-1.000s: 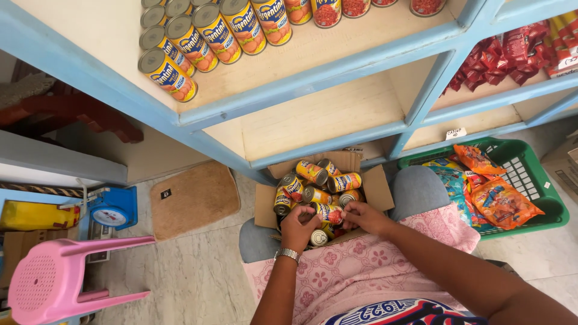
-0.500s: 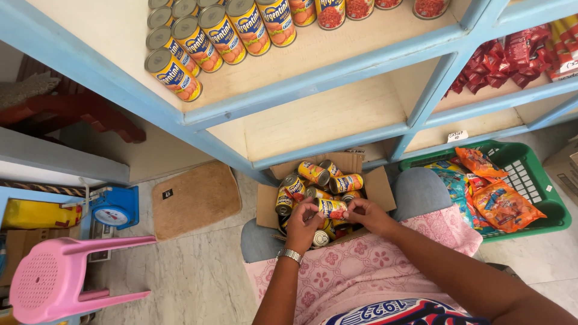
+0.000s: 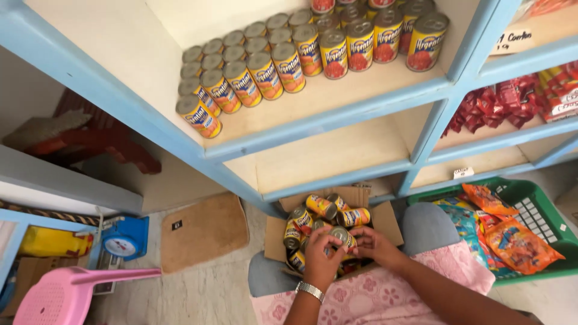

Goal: Take canned goods from a cardboard box on the floor and stack them neatly on store shelves.

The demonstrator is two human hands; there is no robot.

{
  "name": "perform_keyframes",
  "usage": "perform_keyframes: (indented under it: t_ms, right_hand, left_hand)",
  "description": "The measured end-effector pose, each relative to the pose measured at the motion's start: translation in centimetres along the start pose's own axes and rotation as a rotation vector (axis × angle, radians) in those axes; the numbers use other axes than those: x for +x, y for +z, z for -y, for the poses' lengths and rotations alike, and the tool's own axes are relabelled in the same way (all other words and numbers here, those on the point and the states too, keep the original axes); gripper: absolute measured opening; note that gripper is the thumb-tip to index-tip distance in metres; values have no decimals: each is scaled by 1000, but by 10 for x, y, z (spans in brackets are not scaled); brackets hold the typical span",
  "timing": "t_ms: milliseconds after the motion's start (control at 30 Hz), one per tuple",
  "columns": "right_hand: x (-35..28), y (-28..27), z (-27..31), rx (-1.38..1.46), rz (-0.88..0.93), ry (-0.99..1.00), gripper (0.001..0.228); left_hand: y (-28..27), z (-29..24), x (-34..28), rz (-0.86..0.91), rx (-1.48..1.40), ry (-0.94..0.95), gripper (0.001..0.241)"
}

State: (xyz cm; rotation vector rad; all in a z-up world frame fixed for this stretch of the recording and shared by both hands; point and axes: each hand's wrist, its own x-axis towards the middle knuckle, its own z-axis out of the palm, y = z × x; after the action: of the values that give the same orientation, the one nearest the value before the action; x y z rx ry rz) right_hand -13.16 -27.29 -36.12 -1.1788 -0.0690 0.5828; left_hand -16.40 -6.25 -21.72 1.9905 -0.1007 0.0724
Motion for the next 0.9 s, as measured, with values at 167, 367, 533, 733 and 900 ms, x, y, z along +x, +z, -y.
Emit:
perform_keyframes:
  t_ms: [167, 367, 533, 733, 900]
  right_hand:
    - [-4, 5, 4, 8, -39, 18, 53]
    - [3, -1, -12, -82, -6, 6, 52]
    - [7, -3, -20, -89, 32, -119, 61]
    - [3, 17, 39, -81, -29, -210, 63]
    - [-5, 30, 93, -256, -141, -245, 65]
  left_hand:
    - [15, 26, 1, -50, -27, -12, 20]
    - [18, 46, 2, -138, -266, -53, 16]
    - [27, 44, 3, -99, -238, -17, 20]
    - [20, 21, 27, -163, -296, 50, 31]
    - [28, 38, 53, -147, -545, 24, 27]
